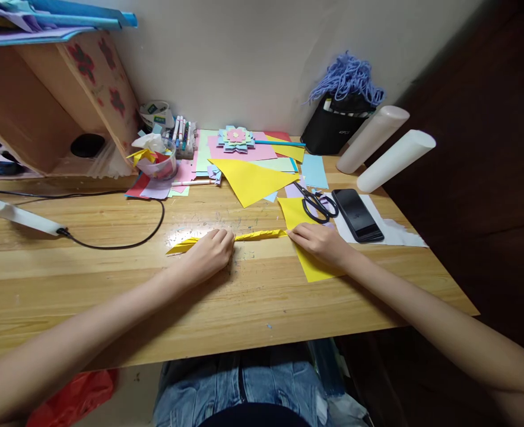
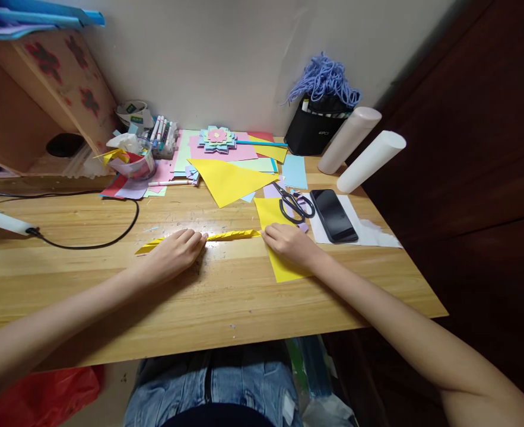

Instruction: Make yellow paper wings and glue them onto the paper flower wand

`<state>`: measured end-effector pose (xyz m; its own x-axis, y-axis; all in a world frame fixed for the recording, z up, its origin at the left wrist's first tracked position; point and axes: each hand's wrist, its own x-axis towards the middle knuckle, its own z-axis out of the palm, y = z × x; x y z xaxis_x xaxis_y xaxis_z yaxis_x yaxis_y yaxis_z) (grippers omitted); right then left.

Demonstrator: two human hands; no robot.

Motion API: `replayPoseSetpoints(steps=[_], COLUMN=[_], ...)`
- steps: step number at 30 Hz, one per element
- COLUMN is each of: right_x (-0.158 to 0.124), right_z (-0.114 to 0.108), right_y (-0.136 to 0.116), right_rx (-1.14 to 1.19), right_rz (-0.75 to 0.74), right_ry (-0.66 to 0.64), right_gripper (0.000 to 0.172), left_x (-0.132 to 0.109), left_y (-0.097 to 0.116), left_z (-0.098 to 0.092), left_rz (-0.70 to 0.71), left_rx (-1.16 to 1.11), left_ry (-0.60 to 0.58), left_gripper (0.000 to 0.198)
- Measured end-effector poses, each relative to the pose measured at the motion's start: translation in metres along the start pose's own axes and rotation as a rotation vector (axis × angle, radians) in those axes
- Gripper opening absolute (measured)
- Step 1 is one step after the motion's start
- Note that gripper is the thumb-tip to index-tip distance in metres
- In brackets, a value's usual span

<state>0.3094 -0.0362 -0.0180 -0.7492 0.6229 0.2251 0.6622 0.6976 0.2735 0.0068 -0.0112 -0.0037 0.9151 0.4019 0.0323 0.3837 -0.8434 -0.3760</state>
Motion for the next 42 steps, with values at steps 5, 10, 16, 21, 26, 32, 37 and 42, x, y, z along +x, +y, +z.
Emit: replayPoseSetpoints(steps=[5,10,16,21,26,32,37,42], right_x=[-0.004,0.029,0.067,0.064,0.06,0.061,0.061,0.06], right_z=[-0.011,-0.026,-0.012,0.003,0.007,0.007,0.006,0.007], right_y=[0.003,-0.019,-0.055,-0.061,-0.063,-0.068,-0.068,-0.068], right_rx=[0.08,0.321,0.386,0.36,0.359,0.322,0.28,0.283], right_rz=[0.2,0.299,0.035,0.032,0.054,0.062,0.051,0.051], right_ry=[0.113,0.265,0.045,-0.004,0.034,0.065,0.073,0.062], right_gripper=[0.026,0.033,0.04,0.042,0.045,0.042,0.04,0.04], left_x=[-0.002,-0.003,-0.004,-0.013,-0.032,-0.049,-0.052,-0.052], left_y=[0.005,0.009,0.012,0.017,0.029,0.04,0.046,0.048], left_z=[0.002,0.005,0.003,0.0,-0.003,0.001,0.006,0.003], left_rz=[-0.015,-0.037,-0.041,-0.145,-0.295,-0.389,-0.45,-0.526], left_rx=[0.026,0.011,-0.011,-0.016,-0.021,-0.045,-0.001,-0.017], left_ry=[0.006,0.032,-0.015,0.02,-0.025,-0.059,-0.023,-0.043], left_gripper=[0.022,0.026,0.026,0.036,0.044,0.046,0.043,0.044])
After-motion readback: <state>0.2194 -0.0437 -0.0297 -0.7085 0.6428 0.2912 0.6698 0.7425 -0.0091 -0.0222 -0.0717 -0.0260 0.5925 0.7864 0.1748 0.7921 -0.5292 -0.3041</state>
